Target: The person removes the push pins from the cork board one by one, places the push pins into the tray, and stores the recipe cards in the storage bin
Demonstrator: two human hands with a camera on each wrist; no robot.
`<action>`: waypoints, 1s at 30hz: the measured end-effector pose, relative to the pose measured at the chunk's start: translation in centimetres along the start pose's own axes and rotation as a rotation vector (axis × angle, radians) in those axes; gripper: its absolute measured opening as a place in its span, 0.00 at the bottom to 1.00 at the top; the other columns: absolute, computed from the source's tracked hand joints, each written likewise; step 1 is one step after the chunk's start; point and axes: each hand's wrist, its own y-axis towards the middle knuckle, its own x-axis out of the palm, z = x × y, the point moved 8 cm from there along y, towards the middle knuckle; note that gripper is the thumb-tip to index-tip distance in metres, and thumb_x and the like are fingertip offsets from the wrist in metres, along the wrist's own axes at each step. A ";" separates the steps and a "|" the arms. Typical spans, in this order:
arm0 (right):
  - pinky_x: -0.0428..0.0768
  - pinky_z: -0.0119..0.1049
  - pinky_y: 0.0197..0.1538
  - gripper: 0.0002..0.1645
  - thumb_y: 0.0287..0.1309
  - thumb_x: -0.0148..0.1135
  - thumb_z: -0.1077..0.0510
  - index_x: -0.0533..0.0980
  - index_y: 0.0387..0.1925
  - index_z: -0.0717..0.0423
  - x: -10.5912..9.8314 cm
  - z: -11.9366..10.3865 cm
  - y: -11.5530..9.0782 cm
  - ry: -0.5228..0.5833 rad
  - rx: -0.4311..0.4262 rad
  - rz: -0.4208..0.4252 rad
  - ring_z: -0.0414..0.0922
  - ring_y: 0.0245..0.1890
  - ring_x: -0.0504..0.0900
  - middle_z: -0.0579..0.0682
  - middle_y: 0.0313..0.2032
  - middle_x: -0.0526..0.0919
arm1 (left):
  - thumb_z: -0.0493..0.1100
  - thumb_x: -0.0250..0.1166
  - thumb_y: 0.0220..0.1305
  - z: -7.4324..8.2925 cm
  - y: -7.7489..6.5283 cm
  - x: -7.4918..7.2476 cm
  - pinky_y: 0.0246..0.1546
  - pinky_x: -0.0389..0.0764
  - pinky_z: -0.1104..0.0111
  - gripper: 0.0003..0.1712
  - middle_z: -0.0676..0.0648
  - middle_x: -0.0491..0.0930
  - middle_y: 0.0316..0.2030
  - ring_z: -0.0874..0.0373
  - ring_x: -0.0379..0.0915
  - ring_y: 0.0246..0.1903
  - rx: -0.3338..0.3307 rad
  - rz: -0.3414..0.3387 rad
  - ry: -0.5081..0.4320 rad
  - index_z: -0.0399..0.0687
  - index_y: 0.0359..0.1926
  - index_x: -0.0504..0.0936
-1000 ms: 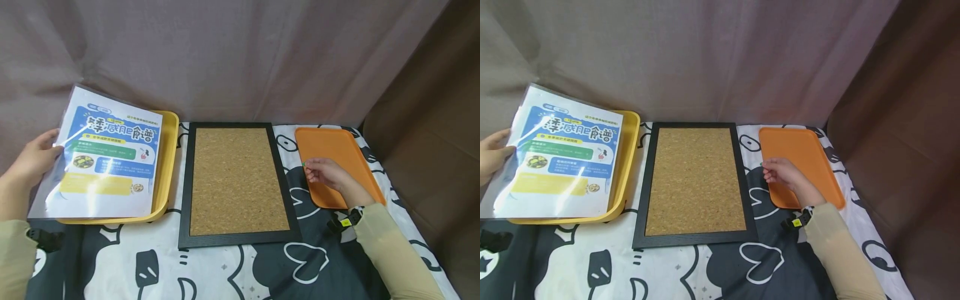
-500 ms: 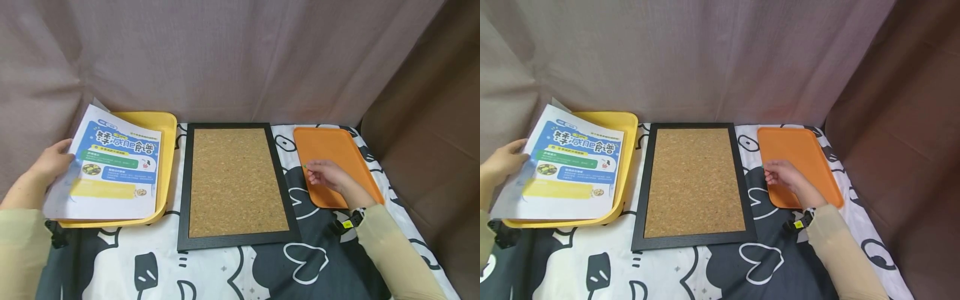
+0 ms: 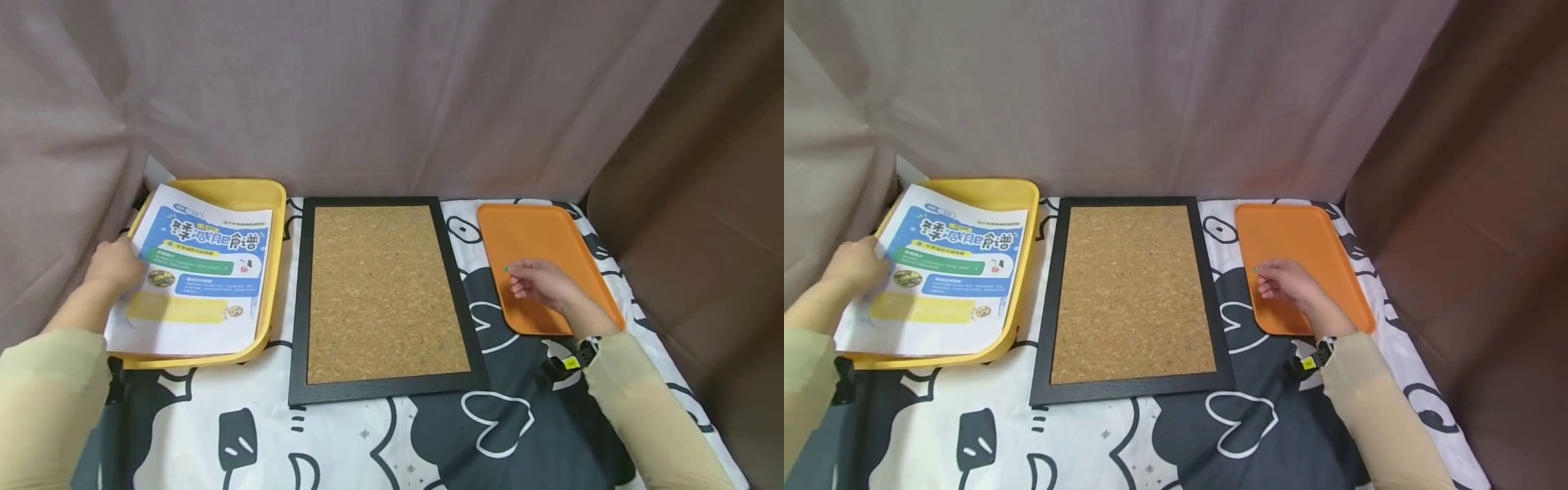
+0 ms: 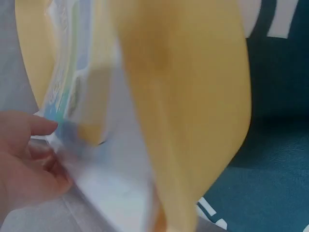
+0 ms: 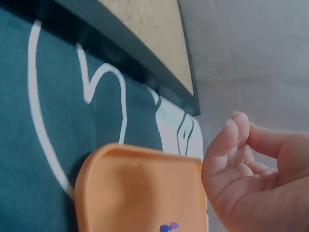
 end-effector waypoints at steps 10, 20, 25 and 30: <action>0.78 0.24 0.36 0.22 0.70 0.42 0.55 0.61 0.54 0.70 -1.5 1.1 0.2 -0.081 0.039 0.037 0.35 0.26 0.75 0.40 0.24 0.76 | 0.43 0.48 0.60 0.2 -0.7 0.9 0.49 0.59 0.40 0.35 0.18 0.54 0.45 0.26 0.49 0.48 -0.116 0.002 0.075 0.10 0.53 0.55; 0.79 0.24 0.35 0.18 0.70 0.41 0.55 0.65 0.52 0.64 -3.5 1.5 0.1 -0.042 0.035 0.081 0.33 0.25 0.76 0.37 0.24 0.77 | 0.49 0.48 0.66 4.8 -1.1 0.8 0.55 0.59 0.36 0.35 0.20 0.59 0.58 0.24 0.54 0.56 0.051 0.062 -0.055 0.25 0.64 0.57; 0.80 0.23 0.36 0.22 0.71 0.40 0.54 0.62 0.55 0.67 -4.1 1.8 0.1 -0.055 0.067 0.108 0.34 0.26 0.77 0.37 0.25 0.76 | 0.47 0.48 0.67 9.3 -1.6 1.2 0.58 0.62 0.41 0.32 0.23 0.63 0.59 0.29 0.59 0.58 0.189 0.081 -0.245 0.26 0.63 0.60; 0.80 0.23 0.36 0.24 0.70 0.40 0.53 0.61 0.56 0.69 -4.7 2.2 0.2 -0.095 0.073 0.150 0.34 0.26 0.77 0.38 0.25 0.76 | 0.50 0.48 0.68 13.0 -2.2 2.1 0.62 0.63 0.45 0.33 0.28 0.63 0.62 0.34 0.59 0.62 0.216 0.028 -0.390 0.33 0.66 0.58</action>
